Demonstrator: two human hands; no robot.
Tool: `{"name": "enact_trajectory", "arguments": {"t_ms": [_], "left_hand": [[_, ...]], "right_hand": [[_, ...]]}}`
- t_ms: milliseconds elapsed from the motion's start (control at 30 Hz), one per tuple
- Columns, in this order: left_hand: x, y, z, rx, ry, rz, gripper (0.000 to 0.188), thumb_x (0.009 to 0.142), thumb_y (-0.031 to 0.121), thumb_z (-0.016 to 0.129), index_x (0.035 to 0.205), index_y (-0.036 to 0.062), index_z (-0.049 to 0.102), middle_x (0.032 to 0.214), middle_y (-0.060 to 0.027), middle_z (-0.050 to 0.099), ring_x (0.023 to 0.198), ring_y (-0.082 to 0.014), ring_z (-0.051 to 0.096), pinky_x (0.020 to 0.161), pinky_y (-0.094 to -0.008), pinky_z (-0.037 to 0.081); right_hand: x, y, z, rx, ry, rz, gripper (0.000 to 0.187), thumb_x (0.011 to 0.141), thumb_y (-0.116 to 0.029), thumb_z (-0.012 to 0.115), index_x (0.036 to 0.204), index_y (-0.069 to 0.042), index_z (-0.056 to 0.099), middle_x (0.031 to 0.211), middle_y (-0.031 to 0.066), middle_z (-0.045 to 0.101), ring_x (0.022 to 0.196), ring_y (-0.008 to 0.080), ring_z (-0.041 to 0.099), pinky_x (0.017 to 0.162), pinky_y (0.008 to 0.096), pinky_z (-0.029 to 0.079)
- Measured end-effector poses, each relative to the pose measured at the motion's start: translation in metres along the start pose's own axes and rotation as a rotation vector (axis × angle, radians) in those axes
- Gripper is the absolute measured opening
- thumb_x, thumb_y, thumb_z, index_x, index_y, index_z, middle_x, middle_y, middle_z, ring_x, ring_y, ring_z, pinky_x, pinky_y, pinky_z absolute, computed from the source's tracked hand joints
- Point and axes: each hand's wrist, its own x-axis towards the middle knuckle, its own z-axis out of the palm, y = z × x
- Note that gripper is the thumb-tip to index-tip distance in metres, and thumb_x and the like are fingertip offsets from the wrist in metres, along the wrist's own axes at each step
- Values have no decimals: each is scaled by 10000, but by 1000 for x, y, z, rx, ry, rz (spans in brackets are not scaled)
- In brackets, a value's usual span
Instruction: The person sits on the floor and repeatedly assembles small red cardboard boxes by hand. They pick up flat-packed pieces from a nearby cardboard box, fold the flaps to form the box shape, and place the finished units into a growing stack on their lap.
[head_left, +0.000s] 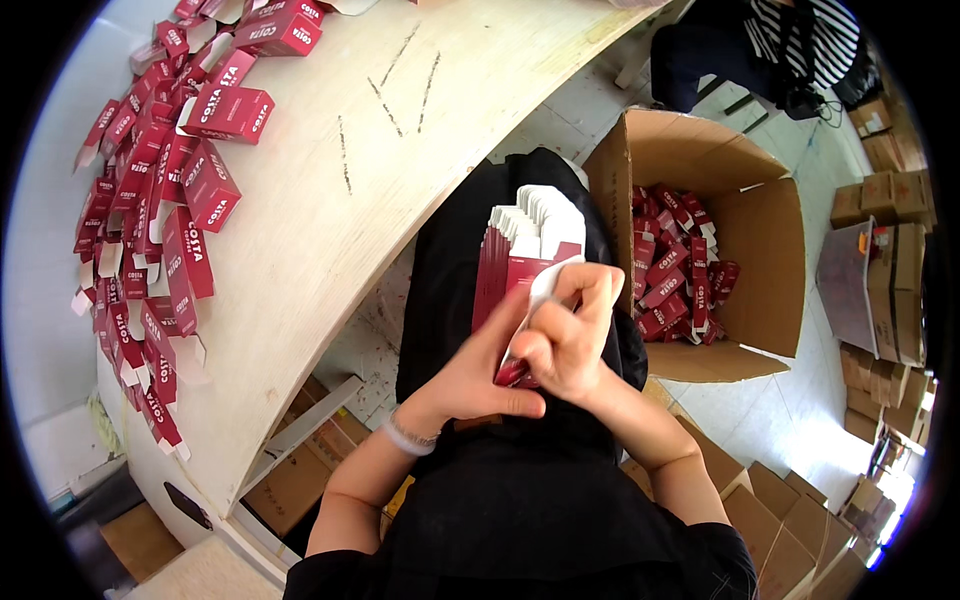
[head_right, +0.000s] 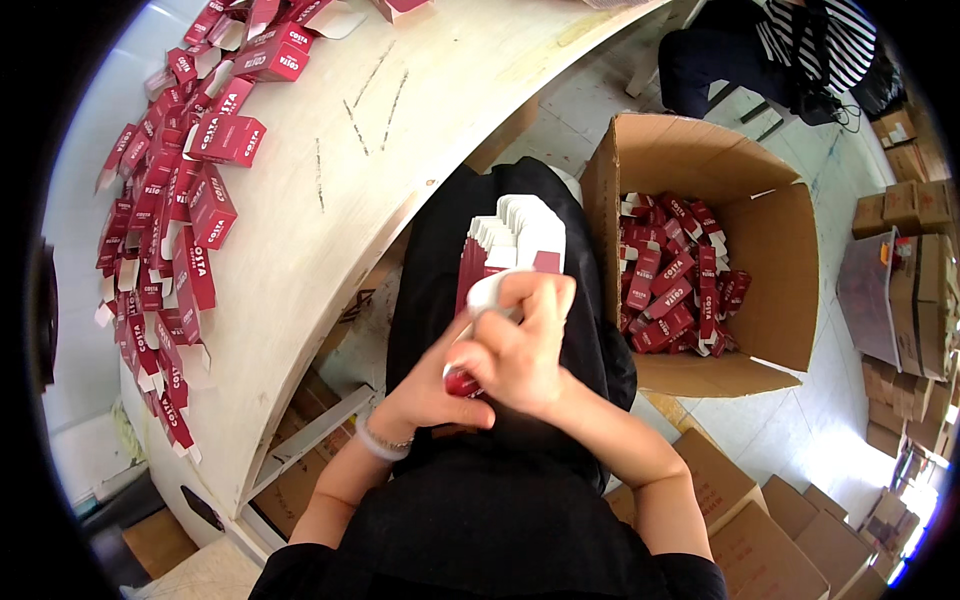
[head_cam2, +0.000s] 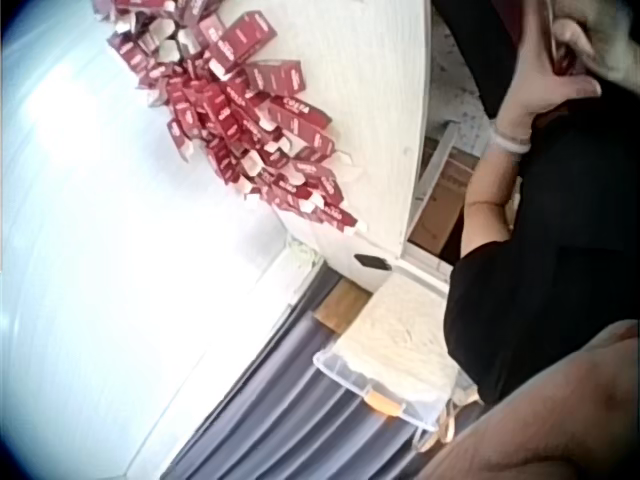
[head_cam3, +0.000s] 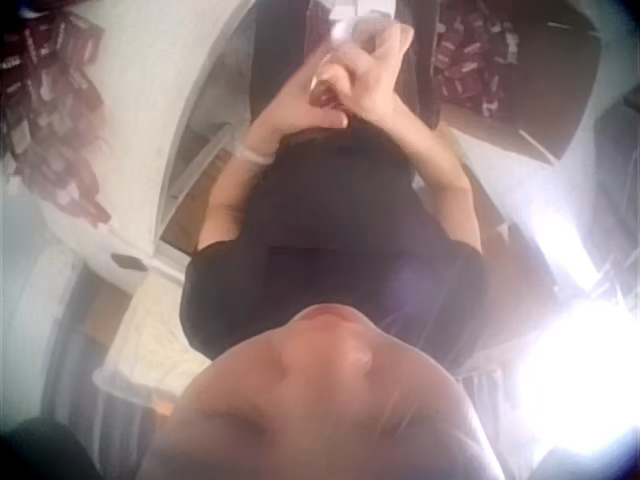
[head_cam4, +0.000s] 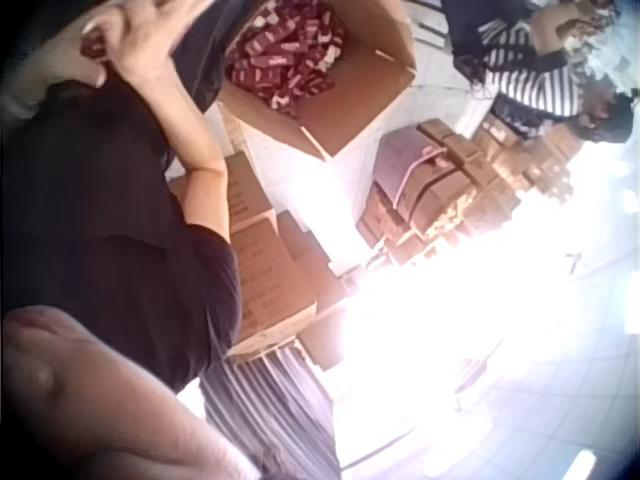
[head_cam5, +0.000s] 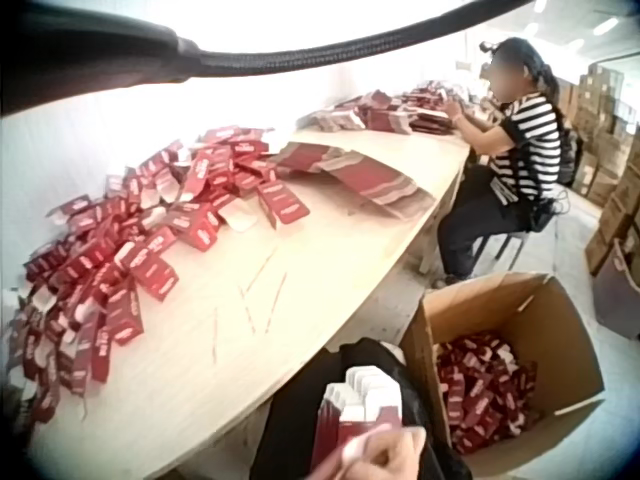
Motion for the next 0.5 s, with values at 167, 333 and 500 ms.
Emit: {"name": "enact_trajectory", "arguments": {"t_ms": [167, 333, 500], "left_hand": [[10, 29, 11, 30, 115, -13, 797, 692, 99, 855, 1355, 10, 422, 1269, -80, 547, 1189, -176, 525, 991, -331, 434], [12, 26, 5, -186, 186, 52, 938, 743, 149, 838, 1457, 34, 241, 1328, -91, 493, 1175, -178, 529, 967, -327, 455], [8, 20, 20, -58, 253, 224, 728, 932, 219, 646, 1481, 64, 194, 1204, -66, 547, 1084, -131, 539, 950, -274, 413]], "right_hand": [[19, -6, -18, 435, 144, 40, 427, 807, -420, 719, 718, -25, 583, 989, 140, 509, 864, 249, 526, 751, 342, 462], [14, -15, -20, 480, 47, 62, 359, 874, -197, 675, 1104, 58, 570, 1024, 196, 650, 927, 318, 634, 1031, 509, 390], [9, -8, -19, 308, 100, 64, 226, 789, -17, 671, 998, -9, 586, 801, 66, 616, 662, 201, 559, 896, 398, 390]]}}
